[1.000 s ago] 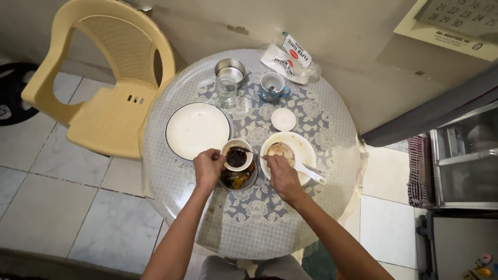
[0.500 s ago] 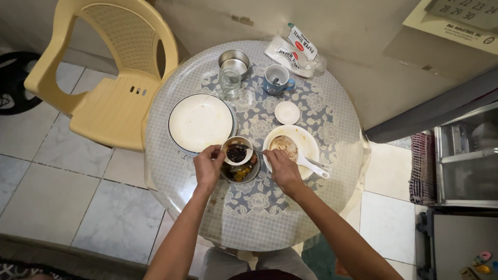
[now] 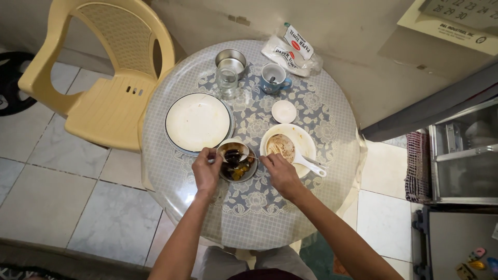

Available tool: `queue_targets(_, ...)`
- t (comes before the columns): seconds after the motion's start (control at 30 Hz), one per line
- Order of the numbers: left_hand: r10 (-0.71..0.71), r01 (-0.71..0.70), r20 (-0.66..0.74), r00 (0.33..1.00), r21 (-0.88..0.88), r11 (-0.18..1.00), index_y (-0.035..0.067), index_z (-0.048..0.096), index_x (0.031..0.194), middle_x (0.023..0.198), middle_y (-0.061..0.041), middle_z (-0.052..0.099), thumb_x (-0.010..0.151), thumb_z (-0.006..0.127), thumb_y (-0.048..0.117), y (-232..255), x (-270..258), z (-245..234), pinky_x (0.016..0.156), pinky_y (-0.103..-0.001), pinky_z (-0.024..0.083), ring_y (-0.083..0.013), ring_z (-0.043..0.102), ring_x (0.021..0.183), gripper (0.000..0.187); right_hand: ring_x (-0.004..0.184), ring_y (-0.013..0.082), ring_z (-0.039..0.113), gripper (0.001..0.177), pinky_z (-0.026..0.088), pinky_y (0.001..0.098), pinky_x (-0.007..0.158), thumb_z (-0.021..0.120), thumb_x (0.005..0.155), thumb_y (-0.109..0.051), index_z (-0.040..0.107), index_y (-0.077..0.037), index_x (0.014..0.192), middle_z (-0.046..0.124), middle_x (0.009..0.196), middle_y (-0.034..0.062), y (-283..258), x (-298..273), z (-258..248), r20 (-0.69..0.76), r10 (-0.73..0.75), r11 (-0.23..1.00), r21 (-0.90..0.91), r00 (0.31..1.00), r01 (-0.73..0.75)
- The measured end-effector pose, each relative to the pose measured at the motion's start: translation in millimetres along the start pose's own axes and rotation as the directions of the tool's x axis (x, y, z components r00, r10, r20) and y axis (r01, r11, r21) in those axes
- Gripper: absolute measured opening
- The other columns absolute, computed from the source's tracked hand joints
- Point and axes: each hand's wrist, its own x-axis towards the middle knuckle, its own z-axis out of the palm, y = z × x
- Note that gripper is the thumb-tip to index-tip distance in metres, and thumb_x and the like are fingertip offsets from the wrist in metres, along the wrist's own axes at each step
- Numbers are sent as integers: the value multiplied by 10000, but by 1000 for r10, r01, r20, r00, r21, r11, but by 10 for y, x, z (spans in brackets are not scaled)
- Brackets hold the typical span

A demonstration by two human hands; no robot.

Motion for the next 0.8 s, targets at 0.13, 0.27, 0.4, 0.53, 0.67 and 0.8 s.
queue_targets(0.13, 13, -14, -9, 1000, -22, 1000, -7, 683, 933, 810, -106, 738, 892, 740, 86, 18, -31, -2, 703, -325, 567, -175, 692, 727, 117, 992, 301, 600, 574, 524, 407, 843, 623, 701, 87, 612, -17, 1265, 608, 1056, 120, -51, -33, -41, -21, -26, 999, -23, 999, 25)
queue_targets(0.27, 48, -48, -26, 999, 15, 999, -13, 663, 911, 839, -109, 728, 892, 727, 73, 65, -45, -10, 706, -328, 564, -175, 685, 750, 108, 985, 298, 598, 561, 522, 409, 850, 618, 702, 90, 614, -8, 1254, 608, 1061, 123, -97, -51, -88, -47, -46, 998, -41, 998, 44)
queue_targets(0.4, 31, -30, -33, 999, 26, 999, -18, 640, 896, 835, -111, 718, 900, 722, 68, 202, -34, -28, 706, -340, 561, -188, 677, 745, 119, 1035, 312, 598, 568, 519, 408, 893, 599, 708, 105, 601, 6, 1268, 613, 1119, 140, -117, -39, -84, -126, -61, 998, -35, 990, 57)
queue_targets(0.53, 43, -42, -17, 999, 27, 999, -19, 642, 891, 836, -122, 722, 912, 732, 76, 250, -5, -22, 715, -350, 564, -207, 681, 752, 133, 1091, 330, 587, 601, 510, 414, 945, 574, 728, 131, 575, 33, 1321, 601, 1177, 169, -220, 35, -120, -185, -57, 998, -27, 981, 53)
queue_targets(0.67, 69, -67, -23, 997, 74, 995, -23, 639, 862, 829, -129, 733, 894, 737, 71, 252, 20, 12, 734, -348, 580, -203, 711, 761, 140, 1119, 340, 570, 650, 502, 421, 972, 555, 730, 150, 553, 38, 1370, 587, 1216, 189, -225, 89, -67, -135, -23, 999, -39, 991, 18)
queue_targets(0.8, 101, -99, -37, 994, 64, 993, -28, 637, 851, 826, -135, 733, 864, 740, 51, 331, 15, 17, 729, -355, 574, -204, 714, 766, 130, 1107, 329, 566, 682, 498, 425, 975, 563, 728, 150, 547, 21, 1398, 586, 1208, 186, -141, 87, 12, -80, -41, 992, -123, 996, 31)
